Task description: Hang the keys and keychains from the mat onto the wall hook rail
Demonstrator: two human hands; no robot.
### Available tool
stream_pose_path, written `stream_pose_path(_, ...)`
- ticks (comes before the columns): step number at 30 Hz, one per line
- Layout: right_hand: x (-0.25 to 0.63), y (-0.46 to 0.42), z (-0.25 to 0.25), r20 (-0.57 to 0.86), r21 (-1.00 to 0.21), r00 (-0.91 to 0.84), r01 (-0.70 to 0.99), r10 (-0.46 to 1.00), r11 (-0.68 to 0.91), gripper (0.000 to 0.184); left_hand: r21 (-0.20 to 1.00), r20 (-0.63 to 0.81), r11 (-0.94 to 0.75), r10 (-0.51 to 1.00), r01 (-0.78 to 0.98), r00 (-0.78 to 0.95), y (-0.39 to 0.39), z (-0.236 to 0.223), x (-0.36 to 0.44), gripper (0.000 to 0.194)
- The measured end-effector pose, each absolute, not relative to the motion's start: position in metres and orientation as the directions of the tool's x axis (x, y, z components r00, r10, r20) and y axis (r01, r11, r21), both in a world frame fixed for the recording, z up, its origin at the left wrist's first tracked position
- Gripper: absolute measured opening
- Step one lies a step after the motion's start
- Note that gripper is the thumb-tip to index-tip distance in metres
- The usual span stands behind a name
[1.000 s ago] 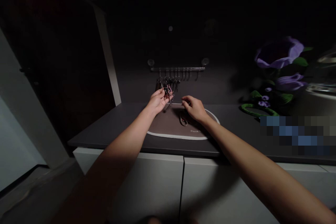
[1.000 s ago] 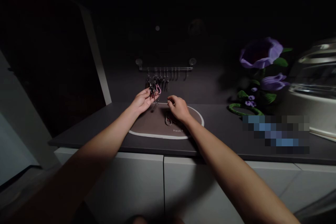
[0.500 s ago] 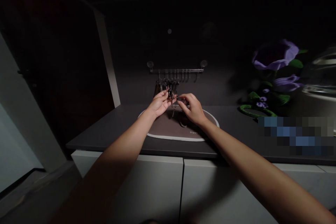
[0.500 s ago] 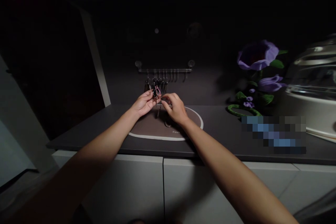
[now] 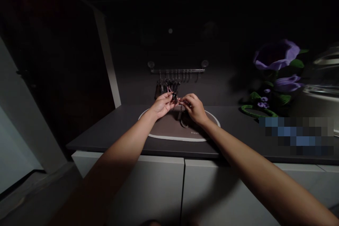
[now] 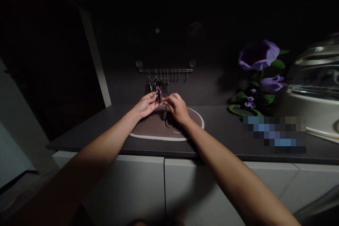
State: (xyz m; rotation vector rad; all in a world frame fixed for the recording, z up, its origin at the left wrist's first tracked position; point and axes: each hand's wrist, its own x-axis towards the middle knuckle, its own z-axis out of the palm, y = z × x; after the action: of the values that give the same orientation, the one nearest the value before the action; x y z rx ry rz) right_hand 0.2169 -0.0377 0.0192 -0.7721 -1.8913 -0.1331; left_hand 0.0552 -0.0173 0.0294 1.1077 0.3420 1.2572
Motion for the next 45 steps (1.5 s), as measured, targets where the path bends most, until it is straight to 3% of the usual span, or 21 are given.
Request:
stream_pose_path(8,0.219,-0.036,0.022,0.851,-0.329,-0.165,0.575,0.499,0.749,0.013,0.863,0.272,-0.114,0.926,-0.491,0.263,-0.016,0.029,0.055,0.012)
stream_pose_path(15,0.222,-0.025,0.016,0.773,-0.547,-0.037,0.467,0.633,0.695,0.018,0.972,0.194,-0.164,0.963,-0.166,0.187,-0.013,0.020,0.061,0.011)
stream_pose_path(18,0.222,-0.022,0.014,0.750,-0.586,-0.044,0.418,0.660,0.694,0.018,0.953,0.299,-0.288,0.941,-0.091,0.158,-0.012,0.018,0.063,0.006)
stream_pose_path(22,0.220,-0.025,0.015,0.728,-0.602,-0.062,0.420,0.683,0.679,0.020,0.840,0.538,-0.542,0.829,-0.018,0.149,-0.015,0.020,0.064,0.010)
stream_pose_path(25,0.218,-0.027,0.015,0.699,-0.644,-0.081,0.361,0.711,0.674,0.022,0.786,0.602,-0.618,0.775,0.028,0.194,-0.017,0.021,0.065,0.013)
stream_pose_path(32,0.216,-0.023,0.012,0.606,-0.775,-0.085,0.160,0.791,0.611,0.029,0.826,0.564,-0.557,0.812,-0.086,0.153,-0.012,0.015,0.068,0.011)
stream_pose_path(37,0.216,-0.025,0.012,0.562,-0.806,-0.120,0.144,0.818,0.574,0.030,0.859,0.503,-0.479,0.855,-0.182,0.127,-0.011,0.011,0.072,0.018)
stream_pose_path(45,0.216,-0.031,0.016,0.555,-0.828,-0.042,0.071,0.831,0.556,0.028,0.819,0.573,-0.566,0.817,-0.096,0.070,-0.011,0.011,0.074,0.018)
